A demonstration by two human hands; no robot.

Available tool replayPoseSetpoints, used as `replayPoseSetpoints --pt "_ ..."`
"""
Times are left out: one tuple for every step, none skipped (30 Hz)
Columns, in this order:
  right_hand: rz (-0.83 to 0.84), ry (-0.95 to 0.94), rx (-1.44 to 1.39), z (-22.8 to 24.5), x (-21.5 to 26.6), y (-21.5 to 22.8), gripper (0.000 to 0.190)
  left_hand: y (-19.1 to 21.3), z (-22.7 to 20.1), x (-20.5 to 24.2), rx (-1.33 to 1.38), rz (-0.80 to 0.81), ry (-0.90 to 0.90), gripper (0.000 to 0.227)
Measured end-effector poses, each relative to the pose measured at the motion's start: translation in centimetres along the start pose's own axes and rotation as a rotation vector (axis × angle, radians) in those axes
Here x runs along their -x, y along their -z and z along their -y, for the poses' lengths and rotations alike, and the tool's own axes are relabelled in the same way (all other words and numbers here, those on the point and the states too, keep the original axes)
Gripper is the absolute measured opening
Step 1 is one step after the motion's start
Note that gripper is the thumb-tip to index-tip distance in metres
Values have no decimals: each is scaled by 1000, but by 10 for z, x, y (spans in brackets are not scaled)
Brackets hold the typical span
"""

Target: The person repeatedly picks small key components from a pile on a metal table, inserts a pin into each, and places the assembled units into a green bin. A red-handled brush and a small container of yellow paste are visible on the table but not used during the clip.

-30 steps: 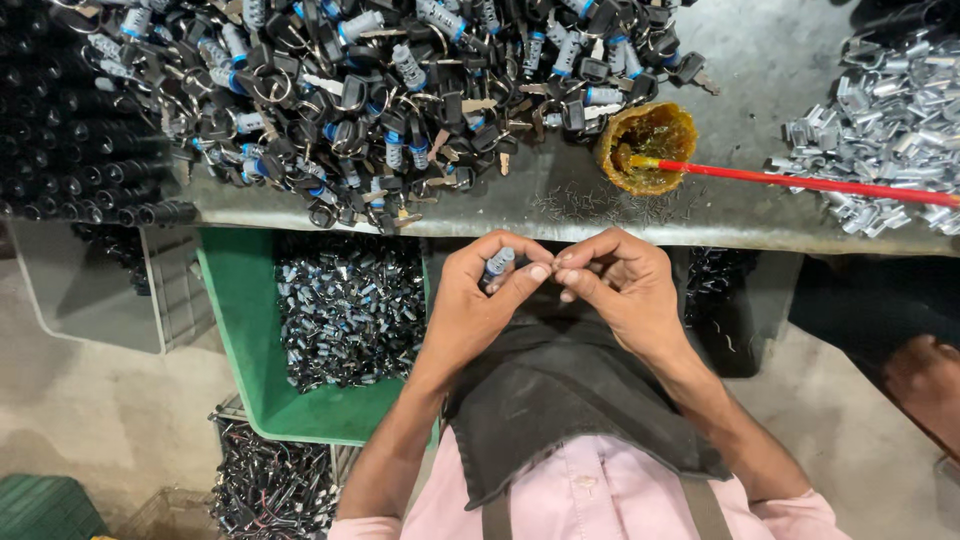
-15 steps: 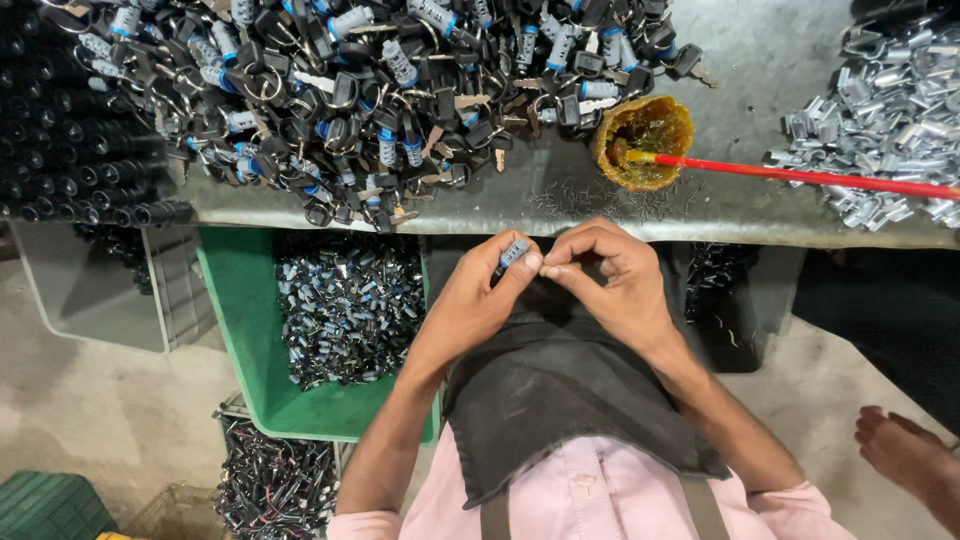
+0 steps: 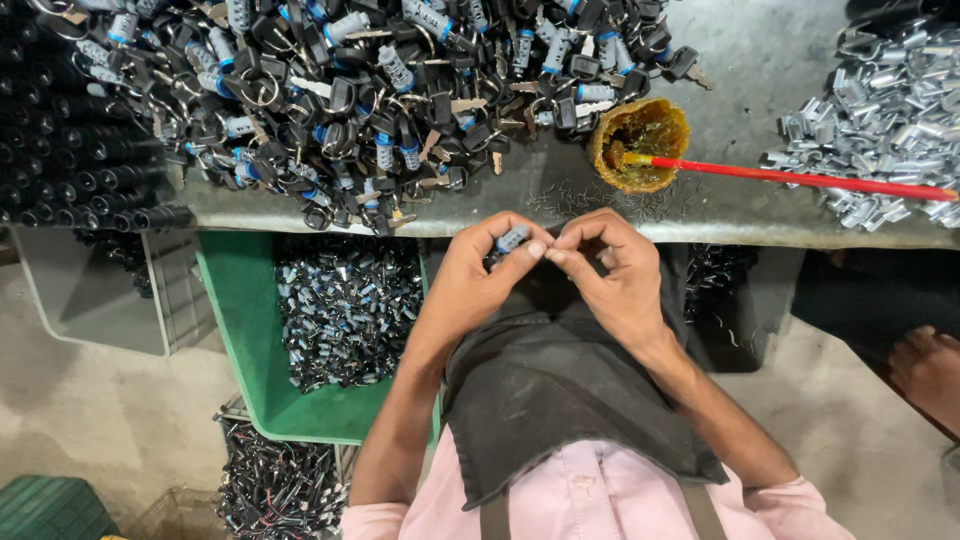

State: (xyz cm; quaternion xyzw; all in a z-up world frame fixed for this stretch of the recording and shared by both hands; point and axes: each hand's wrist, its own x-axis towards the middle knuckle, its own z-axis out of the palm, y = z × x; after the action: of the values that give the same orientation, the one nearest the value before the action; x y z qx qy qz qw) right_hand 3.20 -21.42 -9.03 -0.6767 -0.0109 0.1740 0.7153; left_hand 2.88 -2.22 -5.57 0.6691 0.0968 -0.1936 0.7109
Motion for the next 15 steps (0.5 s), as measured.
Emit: replayPoseSetpoints --pt "6 -23 -27 -2 2 1 12 4 1 1 24 28 14 15" --pt "12 -46 -53 -4 3 2 12 7 2 1 48 57 28 15" --pt "32 -59 -69 -5 4 3 12 10 3 1 71 86 43 15" --pt "52 -72 -84 -6 5 4 12 12 3 1 47 108 34 15" --pt "69 -82 -99 -7 6 4 11 13 3 0 21 132 24 15" --pt "81 -115 -86 -7 6 5 11 14 1 -1 -4 157 14 15" --pt "91 -147 -73 -7 6 5 10 13 -1 -1 -41 146 -7 14" --pt "100 -179 -60 -7 6 6 9 12 -3 -1 -78 135 -29 13" --pt "107 -183 -86 -6 5 6 10 9 -5 0 -113 125 -51 12" --pt "113 -187 -112 -6 5 6 10 6 -7 1 -161 89 -44 12" --pt "121 -192 -140 -6 4 4 11 4 -9 2 -211 51 -36 12" --pt "110 -209 -138 -5 3 2 11 1 -11 4 -261 14 -28 12" --pt "102 -225 -137 -4 2 1 11 -1 -13 4 -277 -14 -12 12" --pt "93 -241 -135 -3 1 -1 11 -4 -14 4 -294 -42 4 12" --pt "83 -243 -136 -1 0 -4 11 -6 -15 3 -309 -71 20 12"
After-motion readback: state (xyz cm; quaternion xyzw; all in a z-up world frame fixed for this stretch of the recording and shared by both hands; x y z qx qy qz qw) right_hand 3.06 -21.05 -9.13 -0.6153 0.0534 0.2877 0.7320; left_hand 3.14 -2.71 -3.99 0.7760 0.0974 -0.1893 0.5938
